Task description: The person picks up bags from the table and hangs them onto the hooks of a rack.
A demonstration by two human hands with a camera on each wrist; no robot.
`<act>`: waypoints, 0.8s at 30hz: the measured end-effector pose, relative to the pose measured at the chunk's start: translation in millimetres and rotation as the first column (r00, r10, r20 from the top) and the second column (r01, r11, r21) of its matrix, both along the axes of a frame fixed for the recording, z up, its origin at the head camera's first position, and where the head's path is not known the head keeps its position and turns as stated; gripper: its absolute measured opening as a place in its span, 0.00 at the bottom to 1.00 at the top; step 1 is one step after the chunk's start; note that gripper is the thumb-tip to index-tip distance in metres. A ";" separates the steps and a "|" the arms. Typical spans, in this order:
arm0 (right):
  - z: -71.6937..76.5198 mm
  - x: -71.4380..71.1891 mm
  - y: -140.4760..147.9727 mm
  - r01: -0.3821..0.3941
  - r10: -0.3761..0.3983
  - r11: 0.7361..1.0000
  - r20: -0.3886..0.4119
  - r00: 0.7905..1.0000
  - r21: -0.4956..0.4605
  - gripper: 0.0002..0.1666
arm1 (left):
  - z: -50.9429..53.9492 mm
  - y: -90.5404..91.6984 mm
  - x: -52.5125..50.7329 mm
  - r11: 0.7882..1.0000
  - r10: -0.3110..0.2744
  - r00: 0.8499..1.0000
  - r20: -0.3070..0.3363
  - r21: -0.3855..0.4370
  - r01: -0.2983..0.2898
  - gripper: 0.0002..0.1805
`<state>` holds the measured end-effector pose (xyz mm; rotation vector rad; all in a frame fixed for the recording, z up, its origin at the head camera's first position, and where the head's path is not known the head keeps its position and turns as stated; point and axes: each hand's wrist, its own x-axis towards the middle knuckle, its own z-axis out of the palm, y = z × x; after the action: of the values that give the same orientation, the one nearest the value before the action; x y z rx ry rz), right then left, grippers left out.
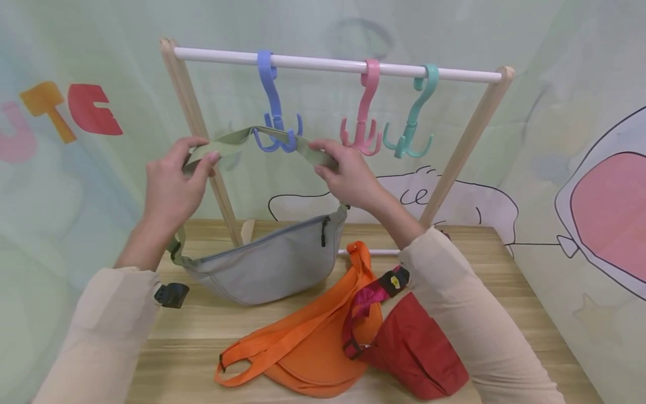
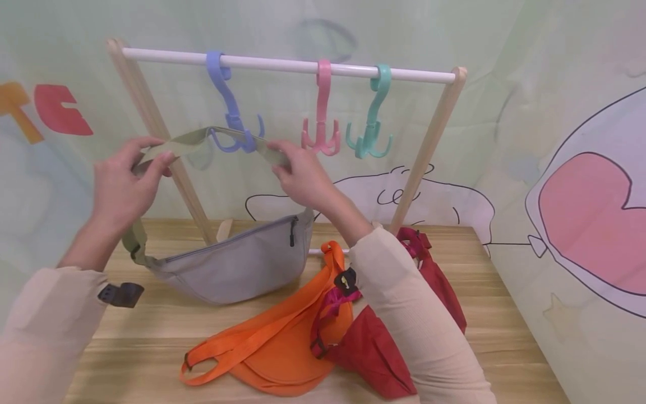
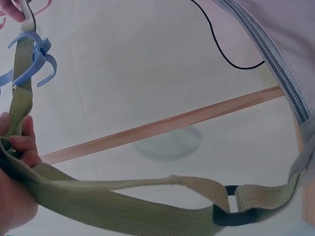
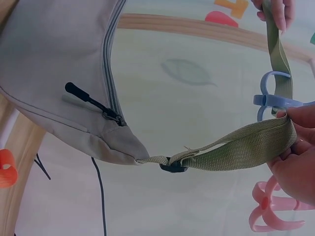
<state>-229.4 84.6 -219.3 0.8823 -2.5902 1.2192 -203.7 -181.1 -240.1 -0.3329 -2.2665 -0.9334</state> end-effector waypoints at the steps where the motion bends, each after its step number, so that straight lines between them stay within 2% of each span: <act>1: -0.2 0.1 0.1 0.000 0.000 1.000 0.000 1.000 0.000 0.24 | 0.0 0.1 0.3 1.000 0.001 1.000 0.000 -0.002 -0.001 0.18; 11: -0.1 1.8 2.2 0.009 -0.009 1.000 -0.002 1.000 -0.002 0.23 | -0.5 1.0 1.0 1.000 0.001 1.000 -0.012 0.000 -0.001 0.19; 18: -0.9 0.4 3.0 0.006 -0.006 1.000 -0.004 1.000 -0.006 0.23 | -0.4 0.1 -1.6 0.999 -0.039 0.998 -0.054 0.003 0.039 0.18; 24: -1.1 -1.1 5.0 0.002 -0.002 1.000 -0.009 1.000 -0.010 0.24 | 0.7 0.5 -1.8 0.999 -0.041 0.997 -0.058 -0.017 0.040 0.17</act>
<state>-230.5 89.6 -220.4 0.8814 -2.5750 1.2234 -205.5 -180.7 -239.3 -0.4093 -2.2225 -0.9156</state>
